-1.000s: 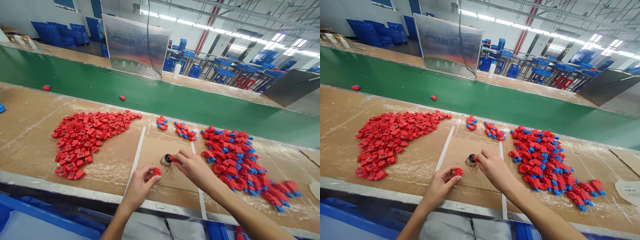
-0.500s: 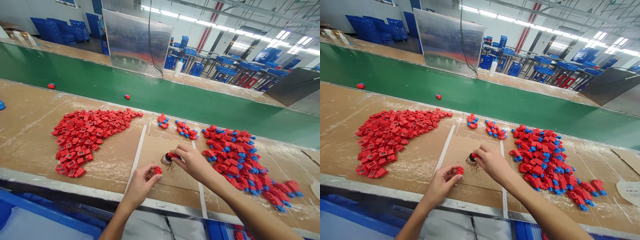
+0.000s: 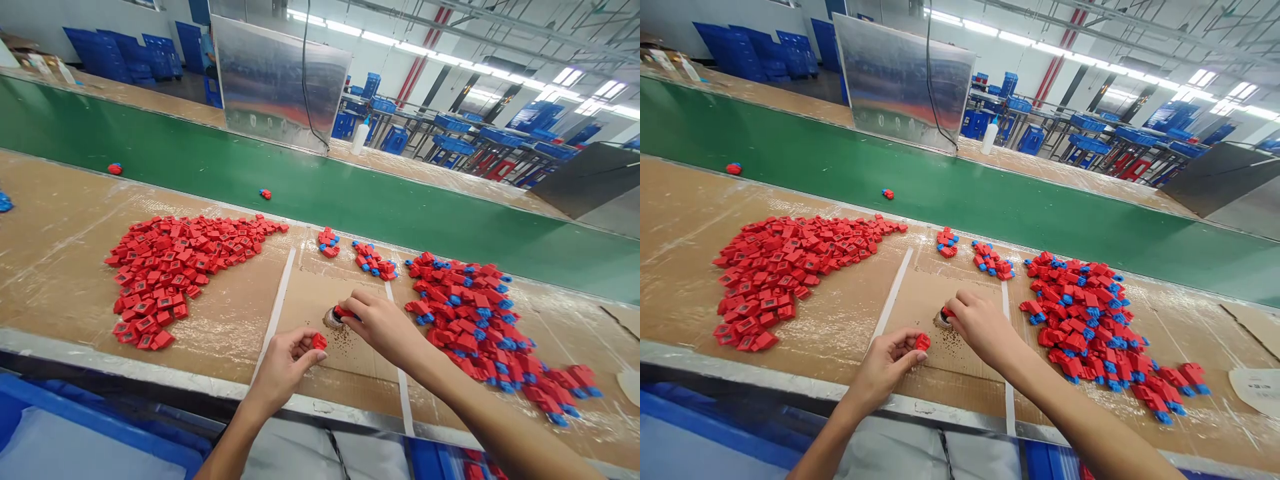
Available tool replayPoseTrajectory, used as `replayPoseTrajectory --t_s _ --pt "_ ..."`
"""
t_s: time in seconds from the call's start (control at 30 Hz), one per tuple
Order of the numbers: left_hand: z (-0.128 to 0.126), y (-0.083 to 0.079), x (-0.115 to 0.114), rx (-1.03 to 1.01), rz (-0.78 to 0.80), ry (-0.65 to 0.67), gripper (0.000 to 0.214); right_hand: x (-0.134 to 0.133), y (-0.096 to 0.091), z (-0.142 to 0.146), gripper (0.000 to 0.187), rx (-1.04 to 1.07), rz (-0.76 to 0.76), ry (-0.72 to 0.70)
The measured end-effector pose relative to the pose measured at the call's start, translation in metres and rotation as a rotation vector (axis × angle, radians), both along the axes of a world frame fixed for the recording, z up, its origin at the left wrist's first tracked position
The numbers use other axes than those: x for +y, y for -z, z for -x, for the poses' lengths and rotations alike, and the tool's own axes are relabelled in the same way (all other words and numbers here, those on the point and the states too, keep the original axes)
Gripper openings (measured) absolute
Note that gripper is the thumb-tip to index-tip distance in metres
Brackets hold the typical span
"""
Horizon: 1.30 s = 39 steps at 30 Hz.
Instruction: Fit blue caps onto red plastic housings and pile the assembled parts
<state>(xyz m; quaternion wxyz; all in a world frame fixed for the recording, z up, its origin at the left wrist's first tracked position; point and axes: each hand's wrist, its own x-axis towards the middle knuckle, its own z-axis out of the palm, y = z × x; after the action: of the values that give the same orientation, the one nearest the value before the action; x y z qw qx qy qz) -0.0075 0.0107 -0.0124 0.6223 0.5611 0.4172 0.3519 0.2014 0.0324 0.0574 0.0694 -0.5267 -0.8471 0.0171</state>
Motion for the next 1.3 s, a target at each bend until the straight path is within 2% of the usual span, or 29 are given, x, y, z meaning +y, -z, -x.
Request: replayPoseTrajectory --t_s 0.33,0.57,0.7,0.8,0.9,1.1,1.3 --pt "0.003 -0.002 0.001 -0.085 0.08 -0.007 0.025 0.001 -0.005 0.002 0.005 -0.006 0.003 0.011" --pt "-0.003 -0.004 -0.003 -0.16 0.119 0.0 0.026 -0.006 -0.016 -0.009 0.009 0.137 -0.042 0.037" --pt "-0.008 0.0 -0.005 -0.19 0.145 0.034 0.025 -0.021 -0.02 -0.007 0.011 0.377 -0.013 0.021" --pt "-0.007 0.0 -0.004 -0.215 0.146 0.078 0.025 -0.036 -0.015 0.001 0.014 0.522 0.085 0.021" --pt "-0.006 -0.001 -0.002 -0.222 0.14 0.118 0.027 -0.045 -0.005 0.007 0.015 0.564 0.169 0.027" --pt "-0.006 -0.001 -0.003 -0.221 0.131 0.136 0.031 -0.046 0.005 0.01 0.011 0.55 0.22 0.039" --pt "-0.004 0.0 -0.005 -0.166 0.129 0.19 0.023 -0.049 0.007 0.014 0.011 0.471 0.271 -0.001"
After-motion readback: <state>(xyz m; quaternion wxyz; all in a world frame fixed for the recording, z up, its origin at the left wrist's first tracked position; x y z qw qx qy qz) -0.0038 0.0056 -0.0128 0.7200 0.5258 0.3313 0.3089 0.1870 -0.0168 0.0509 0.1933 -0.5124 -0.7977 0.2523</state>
